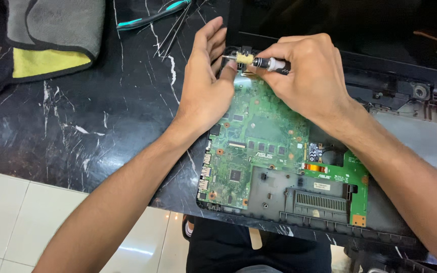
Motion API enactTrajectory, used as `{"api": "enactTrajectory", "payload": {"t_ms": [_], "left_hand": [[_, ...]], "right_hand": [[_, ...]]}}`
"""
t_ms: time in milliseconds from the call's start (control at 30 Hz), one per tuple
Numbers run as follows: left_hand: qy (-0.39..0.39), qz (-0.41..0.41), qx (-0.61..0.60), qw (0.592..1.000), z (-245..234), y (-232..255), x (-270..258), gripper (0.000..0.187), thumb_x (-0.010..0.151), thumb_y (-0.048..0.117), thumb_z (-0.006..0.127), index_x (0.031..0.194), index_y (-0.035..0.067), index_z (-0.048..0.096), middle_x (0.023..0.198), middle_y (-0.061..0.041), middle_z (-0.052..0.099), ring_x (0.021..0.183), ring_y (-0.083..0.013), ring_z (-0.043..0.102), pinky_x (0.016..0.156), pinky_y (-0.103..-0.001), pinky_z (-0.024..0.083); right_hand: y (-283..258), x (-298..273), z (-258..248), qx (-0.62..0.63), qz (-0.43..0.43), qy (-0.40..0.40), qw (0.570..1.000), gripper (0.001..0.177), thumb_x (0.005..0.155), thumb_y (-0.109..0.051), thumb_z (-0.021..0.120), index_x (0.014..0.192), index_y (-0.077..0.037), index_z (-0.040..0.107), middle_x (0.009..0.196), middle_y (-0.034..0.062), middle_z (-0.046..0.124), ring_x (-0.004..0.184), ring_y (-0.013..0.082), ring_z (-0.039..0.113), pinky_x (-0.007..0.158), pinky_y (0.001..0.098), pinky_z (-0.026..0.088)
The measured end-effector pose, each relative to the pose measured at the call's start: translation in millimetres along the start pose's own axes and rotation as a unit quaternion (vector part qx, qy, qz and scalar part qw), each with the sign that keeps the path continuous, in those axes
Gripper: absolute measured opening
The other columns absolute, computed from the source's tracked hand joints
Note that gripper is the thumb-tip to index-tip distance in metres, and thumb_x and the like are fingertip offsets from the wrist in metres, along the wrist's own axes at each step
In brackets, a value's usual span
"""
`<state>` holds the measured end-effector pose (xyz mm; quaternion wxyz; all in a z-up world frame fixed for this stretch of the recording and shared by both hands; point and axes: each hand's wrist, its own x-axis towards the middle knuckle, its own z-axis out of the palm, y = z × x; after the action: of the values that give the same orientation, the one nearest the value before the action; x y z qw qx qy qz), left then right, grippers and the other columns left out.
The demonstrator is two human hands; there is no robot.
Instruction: The person uses a soldering iron to work on a laptop motherboard, then removes the board from the laptop chassis. They then use a brush to clean the inside of the laptop chassis.
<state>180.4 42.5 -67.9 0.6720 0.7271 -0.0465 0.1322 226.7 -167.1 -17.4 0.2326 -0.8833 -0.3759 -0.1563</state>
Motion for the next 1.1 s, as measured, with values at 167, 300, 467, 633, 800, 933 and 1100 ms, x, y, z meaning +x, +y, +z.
{"api": "enactTrajectory", "payload": {"t_ms": [167, 300, 467, 633, 800, 933, 1100], "left_hand": [[0.0, 0.003, 0.02, 1.0, -1, -2, 0, 0.082, 0.103, -0.011, 0.073, 0.171, 0.012, 0.034, 0.179, -0.029, 0.051, 0.17, -0.0413, 0.051, 0.141, -0.049, 0.046], [-0.004, 0.003, 0.012, 1.0, -1, 0, 0, 0.082, 0.102, -0.013, 0.071, 0.172, 0.009, 0.033, 0.178, -0.029, 0.051, 0.17, -0.0406, 0.051, 0.141, -0.048, 0.045], [0.002, 0.002, 0.009, 1.0, 0, -2, 2, 0.083, 0.099, -0.014, 0.068, 0.171, 0.009, 0.034, 0.177, -0.027, 0.054, 0.168, -0.0378, 0.055, 0.14, -0.045, 0.046], [-0.001, -0.01, 0.019, 1.0, -1, 2, 0, 0.082, 0.101, -0.013, 0.068, 0.172, 0.01, 0.033, 0.179, -0.027, 0.051, 0.17, -0.0406, 0.051, 0.141, -0.047, 0.044], [-0.003, -0.007, 0.026, 1.0, -1, 5, -2, 0.083, 0.099, -0.015, 0.064, 0.172, 0.01, 0.034, 0.18, -0.026, 0.05, 0.172, -0.0406, 0.048, 0.141, -0.047, 0.044], [0.007, 0.006, 0.016, 1.0, 2, 1, 0, 0.082, 0.097, -0.017, 0.063, 0.17, 0.009, 0.037, 0.177, -0.028, 0.053, 0.17, -0.0387, 0.052, 0.141, -0.044, 0.046], [0.001, -0.003, 0.012, 1.0, 0, 5, -1, 0.08, 0.099, -0.015, 0.062, 0.171, 0.008, 0.035, 0.179, -0.03, 0.049, 0.171, -0.0402, 0.048, 0.142, -0.046, 0.043]], "right_hand": [[0, -2, -1, -0.002, -0.008, -0.003, 1.0, 0.019, 0.107, -0.022, 0.101, 0.119, -0.008, 0.096, 0.104, 0.0061, 0.089, 0.088, 0.027, 0.081, 0.061, 0.041, 0.053], [1, -4, -1, -0.003, -0.011, -0.003, 1.0, 0.019, 0.103, -0.016, 0.098, 0.119, -0.006, 0.095, 0.104, 0.0081, 0.089, 0.085, 0.027, 0.08, 0.063, 0.0404, 0.053], [1, -4, -4, -0.002, -0.011, -0.015, 1.0, 0.019, 0.103, -0.017, 0.099, 0.119, -0.008, 0.094, 0.103, 0.0067, 0.088, 0.08, 0.0247, 0.078, 0.063, 0.0397, 0.052], [0, -4, -4, -0.01, -0.013, -0.016, 1.0, 0.02, 0.102, -0.016, 0.099, 0.119, -0.008, 0.094, 0.106, 0.0069, 0.09, 0.088, 0.0261, 0.081, 0.066, 0.0408, 0.055], [-1, -3, -3, -0.038, -0.005, -0.019, 0.999, 0.019, 0.097, -0.012, 0.091, 0.116, -0.014, 0.094, 0.106, 0.0028, 0.089, 0.09, 0.0267, 0.081, 0.065, 0.0428, 0.054], [-1, -3, -3, -0.038, -0.002, -0.02, 0.999, 0.022, 0.095, -0.011, 0.09, 0.117, -0.014, 0.094, 0.104, 0.0027, 0.089, 0.087, 0.0273, 0.08, 0.065, 0.044, 0.054], [-4, -3, -4, -0.032, -0.009, -0.019, 0.999, 0.019, 0.097, -0.008, 0.089, 0.115, -0.012, 0.094, 0.102, 0.0024, 0.089, 0.088, 0.0236, 0.081, 0.065, 0.0395, 0.056]]}}
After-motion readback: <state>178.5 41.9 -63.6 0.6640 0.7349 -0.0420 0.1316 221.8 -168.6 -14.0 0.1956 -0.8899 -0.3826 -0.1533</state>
